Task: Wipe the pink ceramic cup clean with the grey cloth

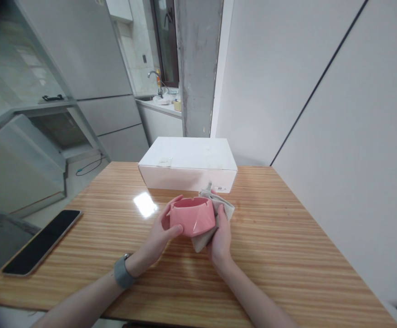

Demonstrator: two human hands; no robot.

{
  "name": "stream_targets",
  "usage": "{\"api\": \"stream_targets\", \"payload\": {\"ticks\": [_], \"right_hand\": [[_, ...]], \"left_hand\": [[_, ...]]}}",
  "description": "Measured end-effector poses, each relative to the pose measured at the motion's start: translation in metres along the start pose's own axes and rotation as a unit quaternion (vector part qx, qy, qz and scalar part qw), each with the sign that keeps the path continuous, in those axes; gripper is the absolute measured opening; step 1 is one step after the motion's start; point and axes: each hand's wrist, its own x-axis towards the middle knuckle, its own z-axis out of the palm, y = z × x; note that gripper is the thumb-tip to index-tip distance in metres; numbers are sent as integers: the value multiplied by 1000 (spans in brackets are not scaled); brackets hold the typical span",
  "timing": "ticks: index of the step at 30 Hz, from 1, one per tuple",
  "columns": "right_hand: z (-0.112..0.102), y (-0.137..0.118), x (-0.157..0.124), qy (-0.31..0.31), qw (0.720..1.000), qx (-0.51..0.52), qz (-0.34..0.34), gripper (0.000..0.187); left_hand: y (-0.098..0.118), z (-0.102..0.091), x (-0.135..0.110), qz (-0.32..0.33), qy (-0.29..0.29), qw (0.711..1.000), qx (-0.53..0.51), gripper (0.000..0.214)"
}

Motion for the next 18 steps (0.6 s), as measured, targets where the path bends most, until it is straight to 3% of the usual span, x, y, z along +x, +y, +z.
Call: {"api": "stream_targets", "payload": {"ticks": [5, 8, 11, 14, 18], "right_hand": [[-9, 11, -6, -13, 991, -78, -104, 42], [-10, 13, -6, -20, 987, -99, -126, 40], [-8, 13, -1, -30, 991, -91, -93, 41], [-6, 11, 6, -21, 998, -60, -19, 43], [-3, 2, 10, 10, 998, -20, 51, 42]], "left_hand": [[-2, 3, 0, 12, 39, 999, 12, 82], [-1, 3, 0, -7, 48, 999, 12, 82], [1, 2, 1, -34, 58, 998, -21, 85], [1, -1, 1, -67, 47, 994, -73, 79], [1, -5, 0, -71, 9, 997, -33, 78]]}}
